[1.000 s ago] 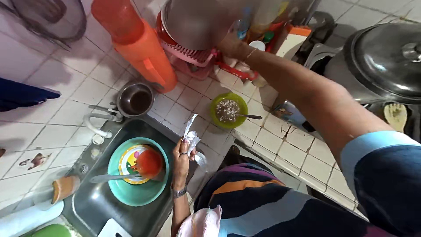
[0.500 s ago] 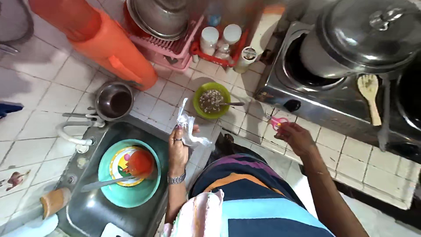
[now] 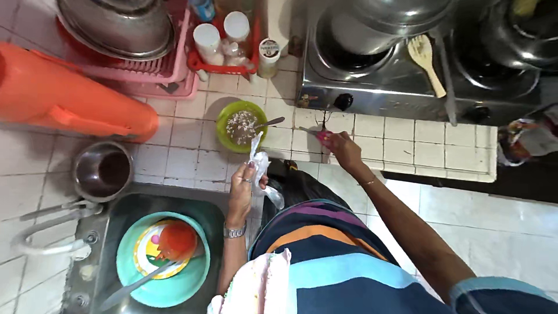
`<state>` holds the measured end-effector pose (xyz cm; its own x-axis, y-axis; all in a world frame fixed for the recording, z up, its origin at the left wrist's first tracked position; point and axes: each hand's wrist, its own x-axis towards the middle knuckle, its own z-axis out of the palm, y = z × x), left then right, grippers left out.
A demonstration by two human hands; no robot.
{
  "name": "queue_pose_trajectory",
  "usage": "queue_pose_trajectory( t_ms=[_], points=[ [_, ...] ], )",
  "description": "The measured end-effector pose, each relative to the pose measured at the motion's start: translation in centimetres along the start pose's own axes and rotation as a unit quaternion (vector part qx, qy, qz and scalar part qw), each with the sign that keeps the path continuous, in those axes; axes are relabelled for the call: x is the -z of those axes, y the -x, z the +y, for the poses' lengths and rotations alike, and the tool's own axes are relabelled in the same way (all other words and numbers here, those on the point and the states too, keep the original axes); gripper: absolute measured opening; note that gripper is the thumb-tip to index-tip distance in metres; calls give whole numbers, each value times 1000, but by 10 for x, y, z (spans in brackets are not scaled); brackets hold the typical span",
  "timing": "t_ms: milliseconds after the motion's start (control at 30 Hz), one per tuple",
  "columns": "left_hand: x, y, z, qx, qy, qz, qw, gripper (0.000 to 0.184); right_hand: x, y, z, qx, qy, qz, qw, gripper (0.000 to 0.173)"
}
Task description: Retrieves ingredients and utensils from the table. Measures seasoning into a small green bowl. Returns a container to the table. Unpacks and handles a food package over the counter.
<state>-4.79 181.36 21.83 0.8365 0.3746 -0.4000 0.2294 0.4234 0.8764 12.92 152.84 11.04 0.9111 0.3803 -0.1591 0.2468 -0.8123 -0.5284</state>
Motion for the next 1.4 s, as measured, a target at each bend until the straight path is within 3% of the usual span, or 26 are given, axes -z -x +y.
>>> queue_pose_trajectory(
  t_ms=[200,333,433,600,700,833,1000,1167,1400],
  points=[
    [-9,-2,-7,-8,6,-80,997,27,-2,-7,4,39,33,9,999,24],
    [-21,2,-6,-32,21,-103,994,27,0,-20,11,75,21,-33,996,28],
    [-35,5,-10,-35,4,-82,996,27,2,-28,15,82,14,-71,994,32],
    [-70,3,-19,-63,-34,-36,997,27,16,-37,18,24,35,-156,987,38],
    [-95,2,-19,-91,-58,-24,994,28,27,-41,29,-10,-33,-190,981,37],
    [-125,1,-21,-95,-137,-3,986,23,42,-29,47,1,-187,-236,954,39],
    [-146,-1,-22,-93,-196,-33,976,27,104,3,33,147,-347,-308,873,31],
    [-156,-10,-24,-108,-229,-75,965,30,137,8,31,190,-347,-369,841,39],
    [-159,-13,-20,-76,-202,-133,967,32,134,20,24,182,-359,-372,836,48]
  ],
)
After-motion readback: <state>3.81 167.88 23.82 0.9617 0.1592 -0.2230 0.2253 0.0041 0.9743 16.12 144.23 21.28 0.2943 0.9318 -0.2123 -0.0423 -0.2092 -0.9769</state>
